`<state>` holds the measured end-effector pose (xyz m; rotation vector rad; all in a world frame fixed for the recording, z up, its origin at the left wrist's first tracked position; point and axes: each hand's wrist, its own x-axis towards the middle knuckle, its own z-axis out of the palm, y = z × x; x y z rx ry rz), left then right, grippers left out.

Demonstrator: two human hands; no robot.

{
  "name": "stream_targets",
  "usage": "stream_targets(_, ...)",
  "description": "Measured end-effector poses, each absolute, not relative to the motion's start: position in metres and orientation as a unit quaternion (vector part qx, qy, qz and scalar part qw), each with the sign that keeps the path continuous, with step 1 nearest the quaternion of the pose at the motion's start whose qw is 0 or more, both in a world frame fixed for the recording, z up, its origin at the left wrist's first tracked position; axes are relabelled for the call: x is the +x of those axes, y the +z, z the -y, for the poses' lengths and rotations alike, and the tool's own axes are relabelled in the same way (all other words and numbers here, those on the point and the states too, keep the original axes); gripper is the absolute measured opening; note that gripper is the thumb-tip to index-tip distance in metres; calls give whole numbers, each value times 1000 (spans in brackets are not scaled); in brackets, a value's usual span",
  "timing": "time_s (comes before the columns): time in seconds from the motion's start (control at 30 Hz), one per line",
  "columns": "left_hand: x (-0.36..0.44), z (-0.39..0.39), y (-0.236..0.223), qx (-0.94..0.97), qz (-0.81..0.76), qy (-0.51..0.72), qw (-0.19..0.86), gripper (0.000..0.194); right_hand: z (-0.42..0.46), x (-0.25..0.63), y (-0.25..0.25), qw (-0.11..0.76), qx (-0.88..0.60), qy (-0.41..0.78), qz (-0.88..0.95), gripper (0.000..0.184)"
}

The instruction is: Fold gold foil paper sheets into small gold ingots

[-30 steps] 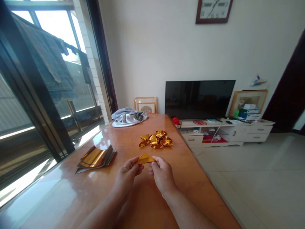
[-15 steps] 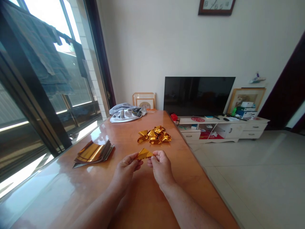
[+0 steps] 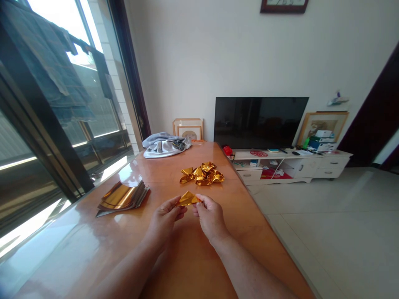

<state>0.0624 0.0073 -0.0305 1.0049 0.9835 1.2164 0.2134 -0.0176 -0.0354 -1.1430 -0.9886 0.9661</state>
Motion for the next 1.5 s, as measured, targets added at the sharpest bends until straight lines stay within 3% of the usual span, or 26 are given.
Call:
stream_targets(0.6, 60, -12, -36, 449, -418, 511, 603, 35, 16, 215, -43, 605, -515, 386, 469, 39)
stream_targets(1.17, 61, -13, -38, 468, -419, 515, 584, 42, 15, 214, -43, 607, -516, 379, 471, 37)
stream_targets(1.5, 61, -13, -36, 491, -441, 495, 565, 34, 16, 214, -42, 604, -509, 377, 484, 35)
